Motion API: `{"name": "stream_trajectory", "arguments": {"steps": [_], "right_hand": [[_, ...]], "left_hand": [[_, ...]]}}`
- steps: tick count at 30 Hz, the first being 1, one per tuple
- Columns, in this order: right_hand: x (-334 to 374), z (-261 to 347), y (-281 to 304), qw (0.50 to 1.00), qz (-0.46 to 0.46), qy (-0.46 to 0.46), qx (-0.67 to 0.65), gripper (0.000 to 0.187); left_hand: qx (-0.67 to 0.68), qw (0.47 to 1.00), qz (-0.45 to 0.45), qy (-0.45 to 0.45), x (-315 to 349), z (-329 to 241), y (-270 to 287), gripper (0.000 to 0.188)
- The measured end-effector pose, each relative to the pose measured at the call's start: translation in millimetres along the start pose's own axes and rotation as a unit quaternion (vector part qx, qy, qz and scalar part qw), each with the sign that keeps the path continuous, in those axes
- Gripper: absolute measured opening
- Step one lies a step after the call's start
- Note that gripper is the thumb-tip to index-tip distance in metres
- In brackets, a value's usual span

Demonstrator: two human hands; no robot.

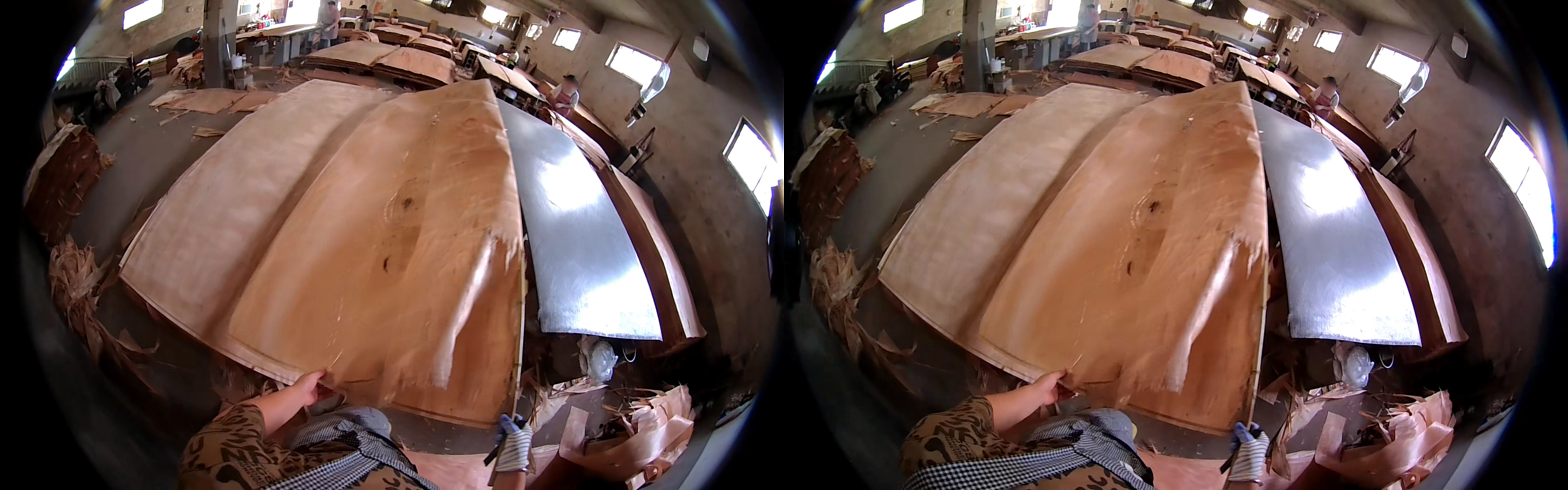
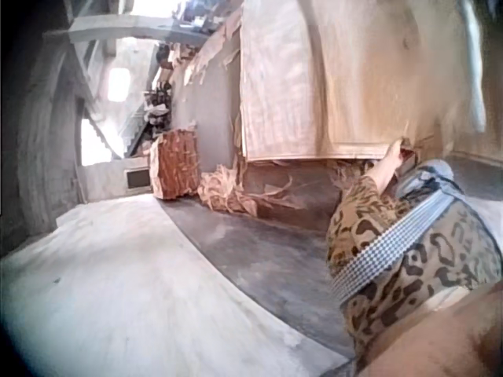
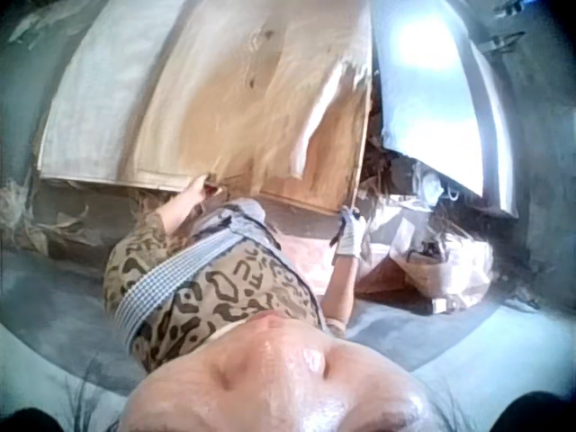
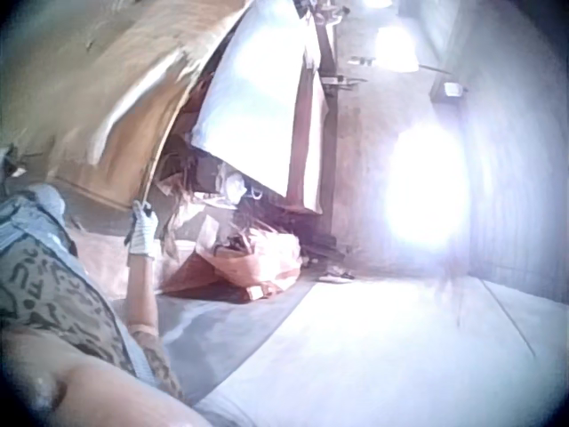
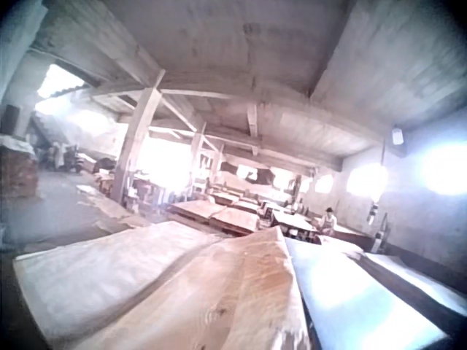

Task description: The person tapes together thin wood veneers, using a knife to trim edges and tape while handling several large sheets on workbenches in a workshop.

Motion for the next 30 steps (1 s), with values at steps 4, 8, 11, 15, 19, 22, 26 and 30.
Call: {"name": "stream_trajectory", "arguments": {"steps": [4, 8, 11, 15, 19, 22, 26, 30], "right_hand": [[-56, 37, 62, 0.996, -0.064, 0.056, -0.006, 0.015], [-124, 88, 131, 0.992, -0.065, 0.088, 0.062, 0.013], [-175, 130, 185, 0.989, -0.08, 0.097, 0.074, 0.01], [-235, 176, 247, 0.978, -0.105, 0.137, 0.116, 0.007], [-292, 207, 296, 0.98, -0.09, 0.147, 0.103, 0.009], [-345, 223, 356, 0.971, -0.131, 0.15, 0.131, 0.009], [-423, 242, 423, 0.969, -0.096, 0.183, 0.139, 0.008], [-484, 258, 440, 0.981, -0.07, 0.136, 0.121, 0.011]], "left_hand": [[-0.048, 0.999, 0.022, 0.008, -29, 20, -100, 0.032], [-0.056, 0.997, 0.055, 0.018, -63, 46, -207, 0.033], [-0.055, 0.993, 0.095, 0.043, -82, 72, -296, 0.028], [-0.101, 0.987, 0.095, 0.076, -90, 103, -401, 0.026], [-0.119, 0.98, 0.139, 0.073, -107, 127, -469, 0.027], [-0.098, 0.978, 0.176, 0.061, -90, 155, -545, 0.031], [-0.041, 0.967, 0.252, -0.007, -89, 198, -625, 0.029], [-0.02, 0.972, 0.216, -0.095, -88, 221, -668, 0.034]]}}
Point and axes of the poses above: each hand's wrist, its own x-axis away from the middle knuckle, its own y-axis out of the back of the hand, z = x × y, the point moved 1 cm from there along -x, towards the middle knuckle, and after that the axes turned 2 degrees about -z, right-handed, at the moved point
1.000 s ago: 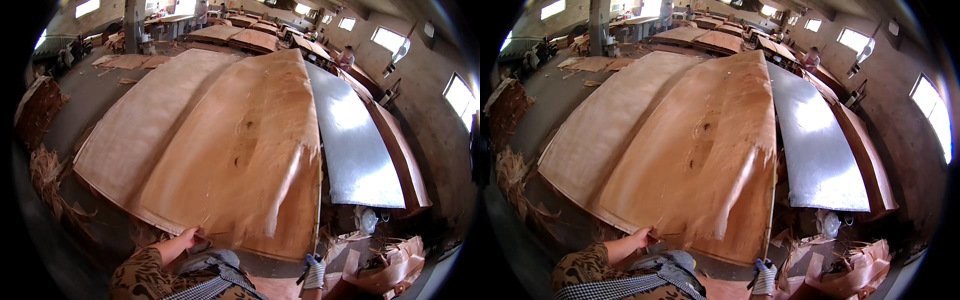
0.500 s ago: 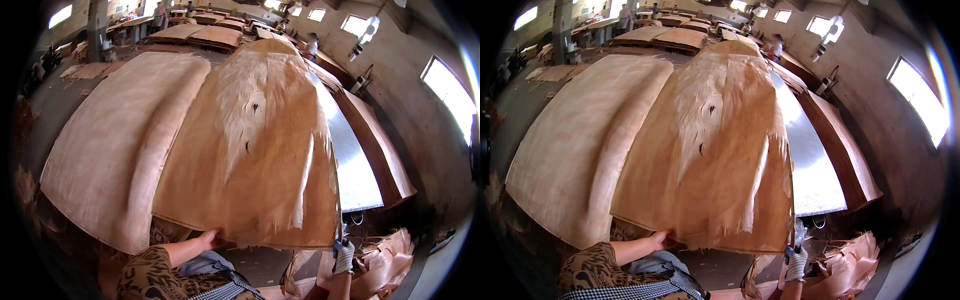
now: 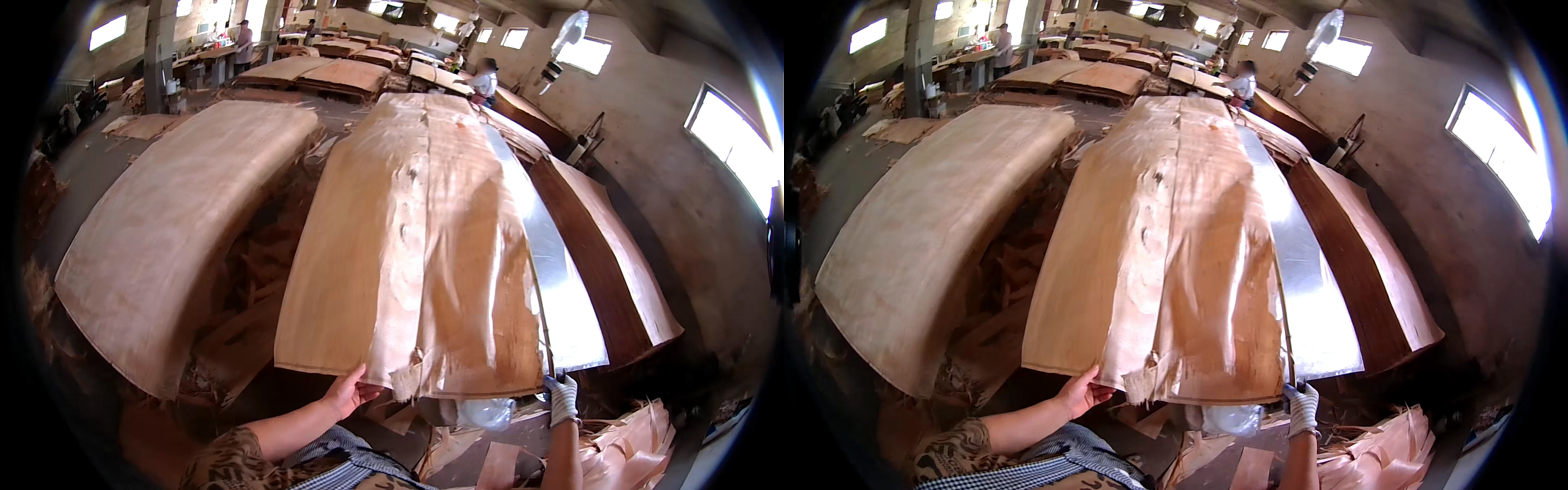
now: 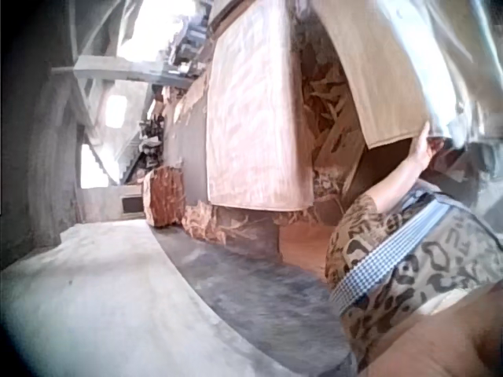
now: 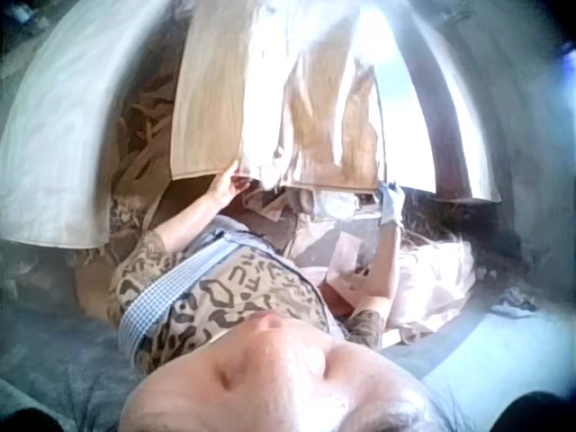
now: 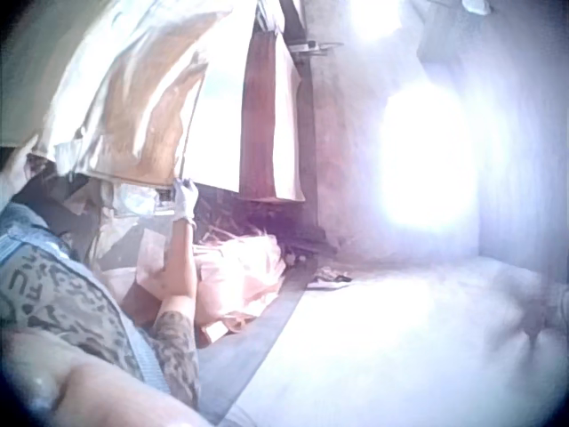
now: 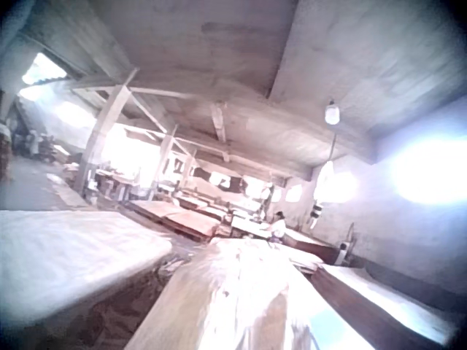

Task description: The person tapes together thin wood veneers, using a knife to trim edges and tape while handling several large sheets on workbenches in a workshop.

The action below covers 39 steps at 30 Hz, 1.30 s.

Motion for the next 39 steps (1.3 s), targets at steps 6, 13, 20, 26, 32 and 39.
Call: {"name": "stream_trajectory", "arguments": {"steps": [6, 13, 20, 26, 32, 39], "right_hand": [[-89, -16, 41, 0.999, 0.019, -0.032, 0.009, 0.012], [-141, -44, 45, 0.998, 0.009, -0.044, 0.033, 0.013], [-164, -66, 70, 0.998, 0.021, -0.055, 0.033, 0.012], [-231, -52, 71, 0.996, 0.032, -0.062, 0.056, 0.011], [-272, -80, 86, 0.995, 0.037, -0.069, 0.061, 0.015], [-318, -118, 94, 0.993, 0.073, 0.012, 0.091, 0.013]], "left_hand": [[-0.027, 0.998, -0.022, -0.045, -45, 41, -62, 0.032], [-0.129, 0.99, -0.057, -0.025, -96, 80, -68, 0.034], [-0.125, 0.984, -0.109, 0.059, -130, 130, -61, 0.03], [-0.144, 0.987, -0.067, 0.039, -177, 151, -97, 0.033], [-0.091, 0.991, -0.09, 0.025, -200, 171, -117, 0.034], [-0.109, 0.987, -0.118, 0.019, -212, 174, -115, 0.036]]}}
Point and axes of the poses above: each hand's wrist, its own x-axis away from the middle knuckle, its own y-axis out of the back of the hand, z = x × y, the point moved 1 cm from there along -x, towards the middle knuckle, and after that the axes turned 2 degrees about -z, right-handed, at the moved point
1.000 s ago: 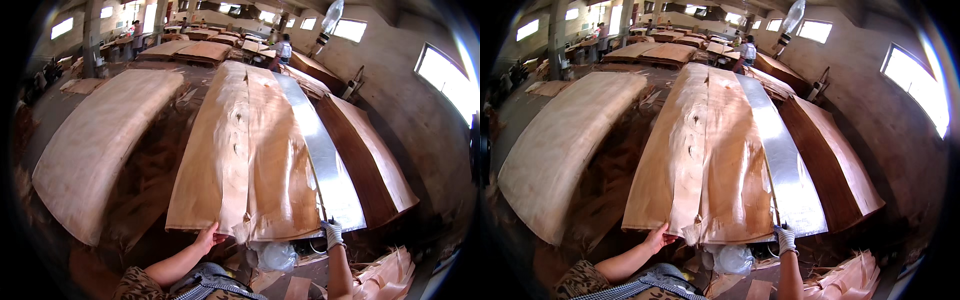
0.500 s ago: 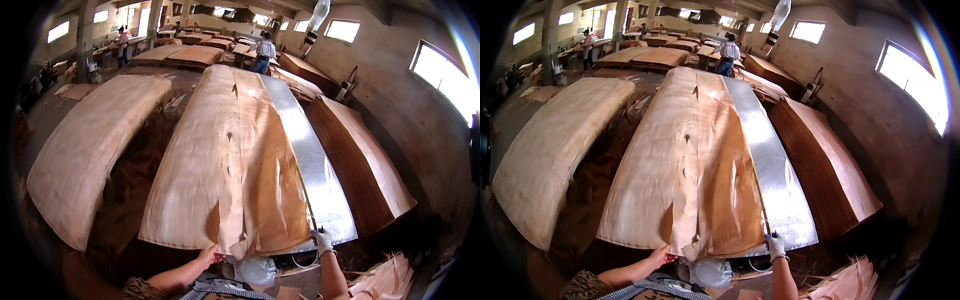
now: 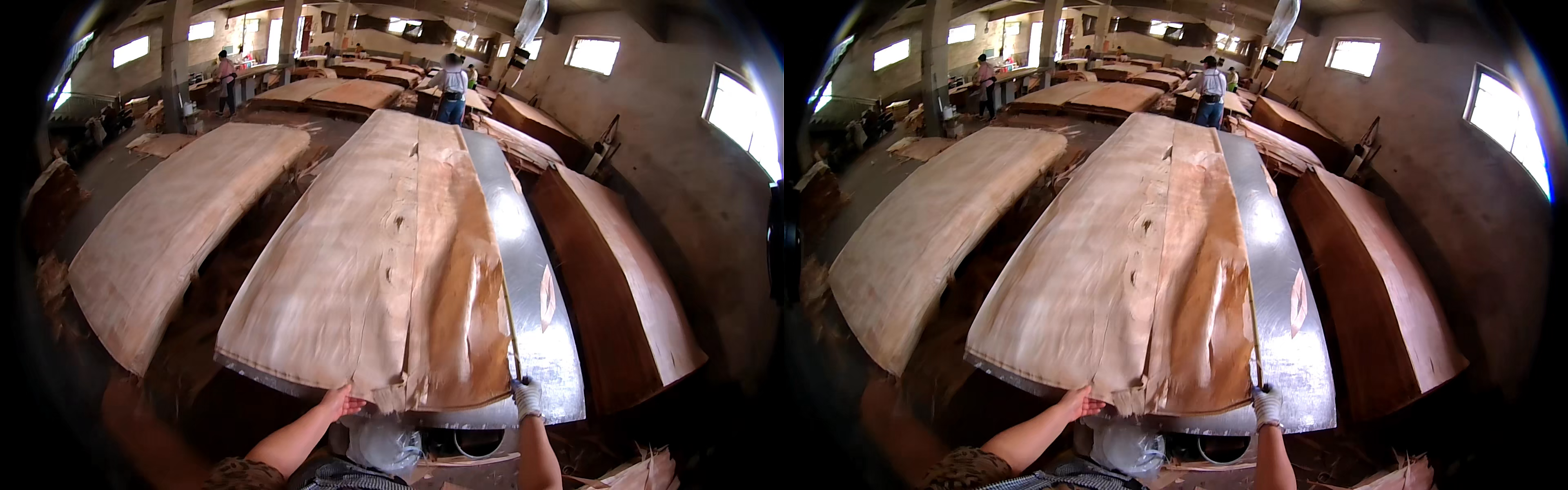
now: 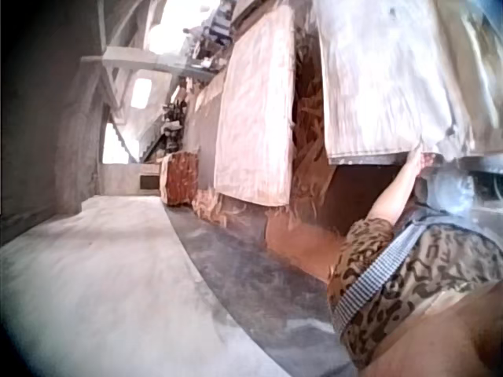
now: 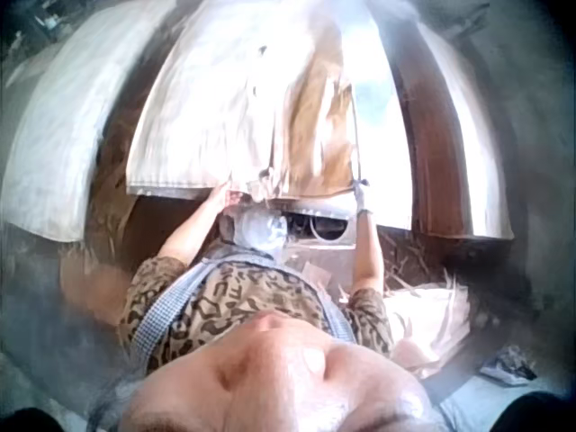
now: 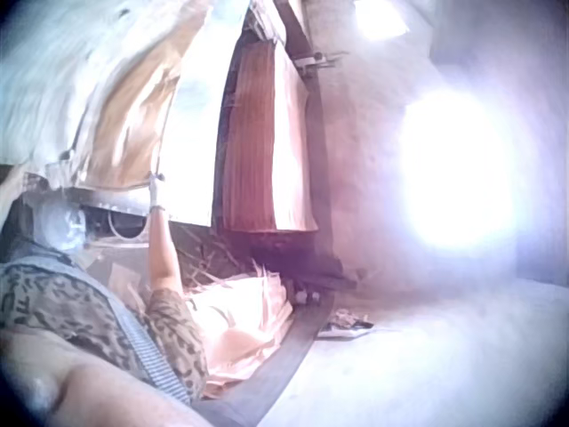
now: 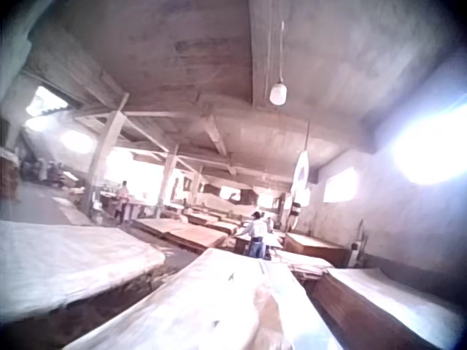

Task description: The person tapes together thin wood veneers, using a knife to trim edges and tape while handling several large sheets on workbenches in a workshop.

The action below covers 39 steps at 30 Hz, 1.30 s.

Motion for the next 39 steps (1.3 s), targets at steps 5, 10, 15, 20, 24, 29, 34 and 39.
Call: {"name": "stream_trajectory", "arguments": {"steps": [5, 10, 15, 20, 24, 29, 34, 39], "right_hand": [[-9, 21, 12, 0.997, -0.025, -0.075, -0.019, 0.016], [4, 22, 15, 0.994, -0.039, -0.095, -0.025, 0.018], [10, 42, 14, 0.996, -0.054, -0.073, 0.0, 0.016], [24, 23, 38, 0.993, -0.075, -0.085, 0.043, 0.012], [9, 17, 18, 0.995, -0.034, 0.02, 0.09, 0.015], [-26, -3, 27, 0.984, -0.065, 0.104, 0.131, 0.012], [13, -21, 33, 0.994, 0.02, -0.005, 0.107, 0.021], [139, -93, 69, 0.939, 0.099, 0.095, 0.315, 0.016]], "left_hand": [[-0.008, 0.999, 0.042, 0.014, -9, -1, -16, 0.037], [-0.002, 0.999, 0.037, 0.028, -4, -2, -20, 0.036], [0.012, 0.999, 0.028, 0.039, -10, -4, -17, 0.034], [0.01, 0.999, 0.014, 0.046, -4, 2, -21, 0.032], [0.044, 0.999, -0.002, 0.002, -15, 12, 1, 0.032], [0.032, 0.999, -0.036, -0.017, -17, 6, -27, 0.031], [0.009, 0.996, -0.082, -0.029, -11, 3, -23, 0.028], [0.012, 0.996, -0.082, -0.028, -6, 3, -12, 0.031]]}}
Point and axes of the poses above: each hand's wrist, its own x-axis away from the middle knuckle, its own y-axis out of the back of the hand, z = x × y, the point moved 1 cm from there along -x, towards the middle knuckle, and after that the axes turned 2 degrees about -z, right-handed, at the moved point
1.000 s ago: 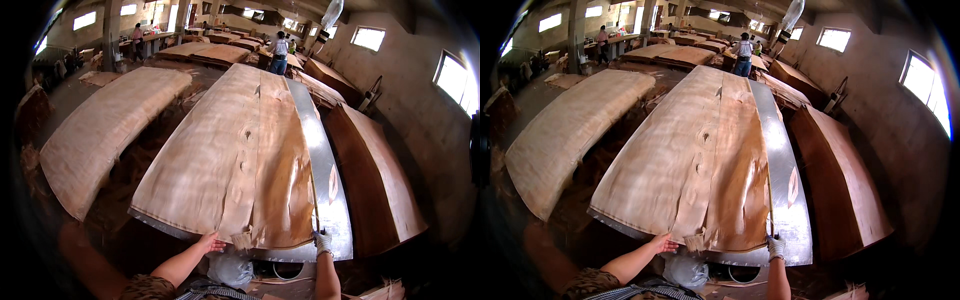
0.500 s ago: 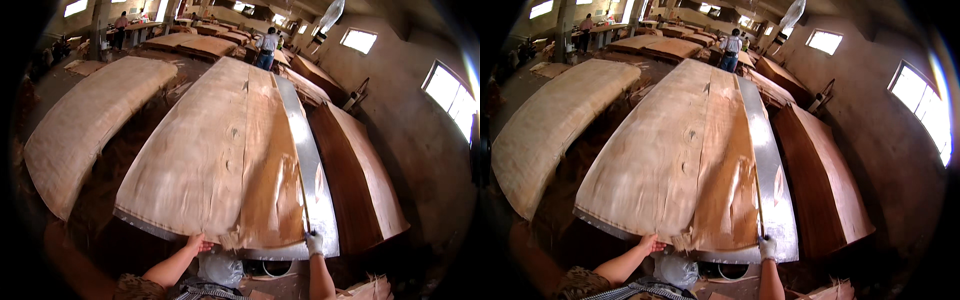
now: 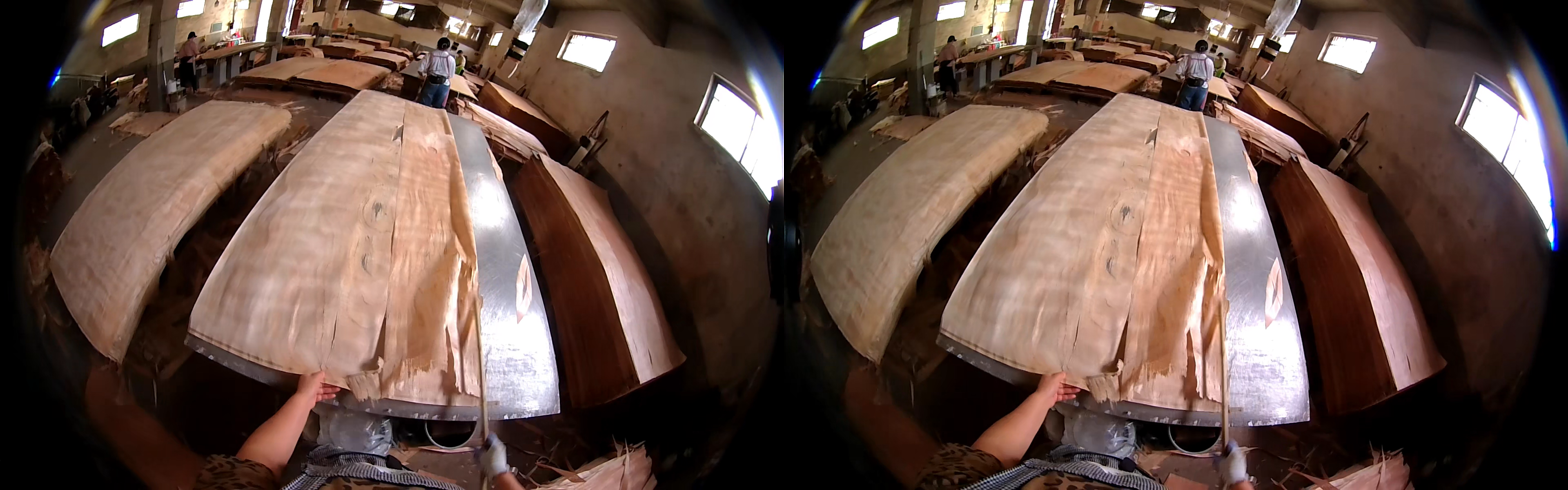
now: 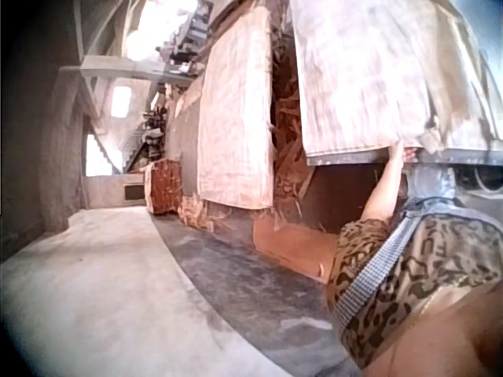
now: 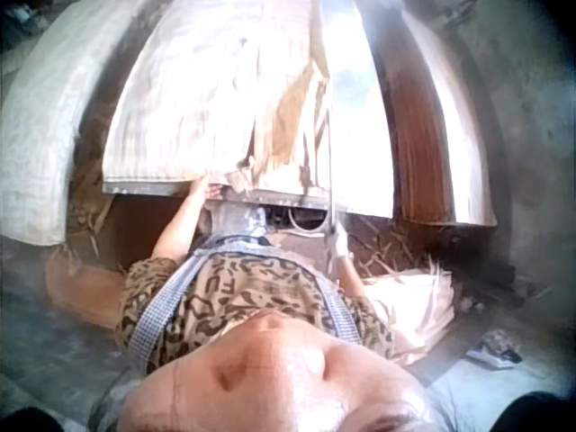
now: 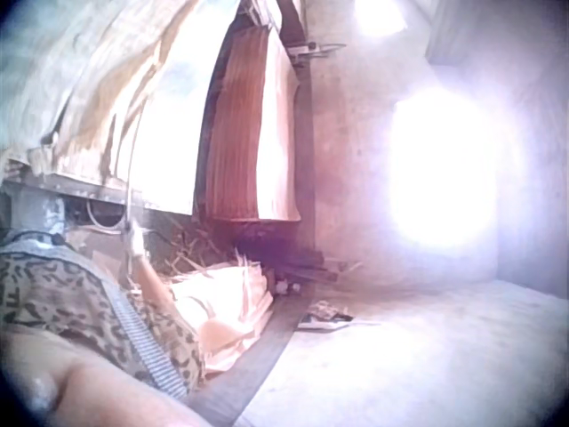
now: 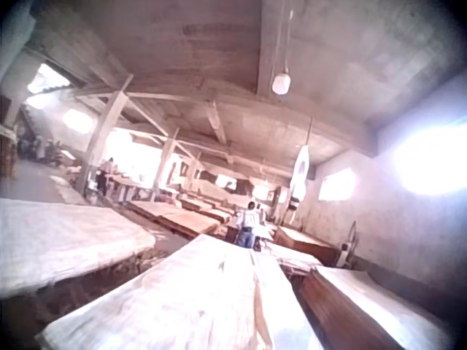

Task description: The person tapes together thin wood veneers, using a knife to trim edges and tape while handling several large sheets on workbenches in a workshop.

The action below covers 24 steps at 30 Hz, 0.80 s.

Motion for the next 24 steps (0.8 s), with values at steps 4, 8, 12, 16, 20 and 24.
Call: {"name": "stream_trajectory", "arguments": {"steps": [4, 8, 12, 16, 20, 24], "right_hand": [[116, -42, -5, 0.763, 0.268, -0.264, -0.526, 0.014], [110, -24, 18, 0.765, 0.463, -0.215, -0.394, 0.012], [39, -16, -13, 0.862, 0.445, -0.027, -0.24, 0.013], [-48, 40, -61, 0.946, -0.009, -0.043, -0.32, 0.016], [-53, 46, -32, 0.864, -0.069, -0.138, -0.479, 0.021], [-63, -30, -15, 0.904, -0.127, -0.122, -0.39, 0.019]], "left_hand": [[0.006, 1.0, 0.021, -0.007, 3, 9, -9, 0.034], [0.012, 1.0, 0.008, -0.001, 8, 3, -8, 0.036], [0.01, 1.0, 0.007, -0.008, -4, 6, -8, 0.037], [-0.013, 0.999, -0.02, -0.03, 2, 7, -3, 0.038], [-0.019, 0.997, -0.063, -0.033, -6, 7, -3, 0.029], [-0.017, 0.996, -0.082, -0.017, -14, 9, -6, 0.026]]}}
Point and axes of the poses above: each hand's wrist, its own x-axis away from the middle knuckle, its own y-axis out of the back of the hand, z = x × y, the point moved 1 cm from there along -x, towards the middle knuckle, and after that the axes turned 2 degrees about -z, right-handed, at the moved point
